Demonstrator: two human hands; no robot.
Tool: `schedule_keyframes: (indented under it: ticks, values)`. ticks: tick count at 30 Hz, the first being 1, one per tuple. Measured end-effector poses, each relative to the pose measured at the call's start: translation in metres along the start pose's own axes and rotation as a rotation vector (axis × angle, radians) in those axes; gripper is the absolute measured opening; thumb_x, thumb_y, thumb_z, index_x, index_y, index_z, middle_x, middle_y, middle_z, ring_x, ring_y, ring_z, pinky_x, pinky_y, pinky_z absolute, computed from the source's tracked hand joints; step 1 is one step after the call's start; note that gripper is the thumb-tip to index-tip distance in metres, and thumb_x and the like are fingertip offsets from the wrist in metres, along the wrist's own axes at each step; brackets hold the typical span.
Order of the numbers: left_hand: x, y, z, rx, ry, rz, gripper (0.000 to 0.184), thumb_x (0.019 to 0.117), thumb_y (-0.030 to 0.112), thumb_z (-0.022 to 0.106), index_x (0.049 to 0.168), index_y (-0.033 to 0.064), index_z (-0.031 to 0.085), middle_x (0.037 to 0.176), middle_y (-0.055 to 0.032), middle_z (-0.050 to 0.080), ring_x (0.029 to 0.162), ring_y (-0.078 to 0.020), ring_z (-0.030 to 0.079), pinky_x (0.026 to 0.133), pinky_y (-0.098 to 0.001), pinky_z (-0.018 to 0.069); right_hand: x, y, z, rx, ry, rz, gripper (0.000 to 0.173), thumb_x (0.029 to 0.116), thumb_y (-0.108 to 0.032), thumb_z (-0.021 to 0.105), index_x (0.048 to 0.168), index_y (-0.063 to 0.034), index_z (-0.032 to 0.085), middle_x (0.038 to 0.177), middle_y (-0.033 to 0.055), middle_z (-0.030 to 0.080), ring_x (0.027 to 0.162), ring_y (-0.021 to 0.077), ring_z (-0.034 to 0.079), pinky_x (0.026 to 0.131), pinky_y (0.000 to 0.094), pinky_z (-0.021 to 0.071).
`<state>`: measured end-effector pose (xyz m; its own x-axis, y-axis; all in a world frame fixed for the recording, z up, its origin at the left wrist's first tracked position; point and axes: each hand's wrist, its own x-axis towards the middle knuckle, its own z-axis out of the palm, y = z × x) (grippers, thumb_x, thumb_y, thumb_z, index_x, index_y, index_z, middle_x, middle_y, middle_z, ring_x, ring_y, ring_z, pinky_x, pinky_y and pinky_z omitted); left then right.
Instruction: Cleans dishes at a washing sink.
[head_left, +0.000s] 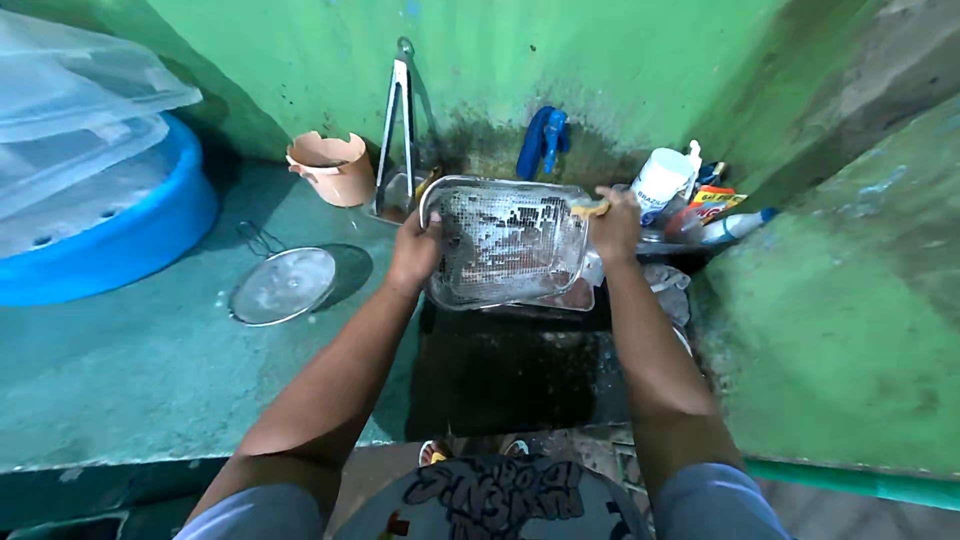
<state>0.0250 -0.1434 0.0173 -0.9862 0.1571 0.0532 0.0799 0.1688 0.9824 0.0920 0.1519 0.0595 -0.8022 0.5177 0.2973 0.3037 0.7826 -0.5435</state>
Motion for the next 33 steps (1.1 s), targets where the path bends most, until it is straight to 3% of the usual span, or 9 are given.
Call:
schedule_keyframes:
  ticks: [2, 6, 9, 16, 19, 21, 24, 26, 33]
  values:
    - [-0.009, 0.004, 0.007, -0.106, -0.006, -0.093, 0.042, 0.1128, 0.029, 0.038, 0.149, 0.0089, 0.043, 0.126, -0.0159, 0.063, 0.106, -0.0204, 0.066, 0.091, -0.0420, 0.0559, -0.008, -0.005, 0.002, -0.147, 0.110, -0.166, 0.039, 0.0925, -0.008, 0.066, 0.131, -0.0070, 0.066, 0.128, 0.0240, 0.064, 0.124, 0.0436, 0.059, 0.102, 0.0567, 0.0507]
    - [-0.029, 0.026, 0.019, -0.339, -0.034, -0.179, 0.042, 0.1136, 0.032, 0.034, 0.152, 0.0147, 0.039, 0.111, -0.0074, 0.067, 0.088, -0.0144, 0.070, 0.076, -0.0339, 0.0608, -0.030, 0.008, 0.030, -0.452, -0.276, -0.428, 0.039, 0.0966, 0.003, 0.057, 0.135, -0.0027, 0.063, 0.138, 0.0235, 0.061, 0.131, 0.0455, 0.054, 0.105, 0.0605, 0.0466]
    - [-0.024, 0.021, 0.021, -0.412, -0.019, -0.181, 0.043, 0.1136, 0.032, 0.034, 0.153, 0.0160, 0.037, 0.114, -0.0093, 0.067, 0.090, -0.0183, 0.071, 0.076, -0.0375, 0.0618, -0.055, 0.008, 0.044, -0.397, -0.490, -0.183, 0.046, 0.0995, -0.016, 0.061, 0.144, -0.0048, 0.056, 0.142, 0.0227, 0.059, 0.130, 0.0414, 0.058, 0.106, 0.0591, 0.0478]
    - [-0.025, 0.015, 0.057, -0.379, -0.029, -0.142, 0.051, 0.1138, 0.034, 0.032, 0.163, 0.0227, 0.023, 0.143, -0.0103, 0.055, 0.117, -0.0159, 0.063, 0.095, -0.0371, 0.0565, -0.101, -0.058, 0.066, 0.117, -0.682, -0.192, 0.023, 0.0966, -0.013, 0.065, 0.115, -0.0016, 0.070, 0.109, 0.0201, 0.072, 0.106, 0.0361, 0.069, 0.093, 0.0586, 0.0541]
    - [-0.026, 0.015, 0.066, -0.342, -0.022, -0.105, 0.054, 0.1138, 0.034, 0.031, 0.164, 0.0209, 0.018, 0.154, -0.0094, 0.047, 0.127, -0.0132, 0.058, 0.104, -0.0352, 0.0517, -0.100, -0.078, 0.073, 0.379, -0.576, -0.062, 0.021, 0.0953, -0.006, 0.061, 0.115, 0.0029, 0.066, 0.105, 0.0207, 0.069, 0.100, 0.0331, 0.068, 0.089, 0.0546, 0.0543]
    - [-0.032, 0.016, 0.075, -0.364, 0.014, -0.106, 0.051, 0.1139, 0.032, 0.031, 0.162, 0.0186, 0.023, 0.132, -0.0113, 0.058, 0.105, -0.0134, 0.064, 0.089, -0.0335, 0.0558, -0.086, -0.086, 0.073, 0.387, -0.439, -0.071, 0.027, 0.0981, -0.005, 0.059, 0.124, 0.0018, 0.066, 0.116, 0.0207, 0.070, 0.109, 0.0327, 0.068, 0.096, 0.0523, 0.0537]
    - [-0.044, 0.010, 0.080, -0.412, -0.061, -0.092, 0.047, 0.1141, 0.027, 0.031, 0.159, 0.0144, 0.031, 0.134, -0.0105, 0.062, 0.114, -0.0137, 0.065, 0.098, -0.0347, 0.0555, -0.069, -0.075, 0.075, -0.002, -0.165, -0.522, 0.024, 0.0989, -0.008, 0.059, 0.118, -0.0036, 0.073, 0.123, 0.0220, 0.069, 0.113, 0.0384, 0.068, 0.092, 0.0532, 0.0567]
    - [-0.048, 0.012, 0.073, -0.449, -0.043, -0.146, 0.043, 0.1142, 0.029, 0.031, 0.154, 0.0143, 0.036, 0.120, -0.0087, 0.066, 0.101, -0.0141, 0.069, 0.086, -0.0346, 0.0600, -0.055, -0.055, 0.061, -0.214, -0.149, -0.708, 0.024, 0.0982, -0.008, 0.061, 0.118, -0.0086, 0.074, 0.126, 0.0251, 0.067, 0.114, 0.0449, 0.066, 0.091, 0.0580, 0.0557]
    - [-0.047, 0.020, 0.046, -0.485, 0.052, -0.187, 0.045, 0.1140, 0.035, 0.031, 0.156, 0.0192, 0.032, 0.116, -0.0089, 0.067, 0.090, -0.0178, 0.072, 0.074, -0.0363, 0.0629, -0.021, 0.009, 0.029, -0.404, -0.066, -0.268, 0.040, 0.1004, -0.015, 0.054, 0.138, -0.0086, 0.063, 0.134, 0.0258, 0.061, 0.118, 0.0453, 0.063, 0.091, 0.0600, 0.0541]
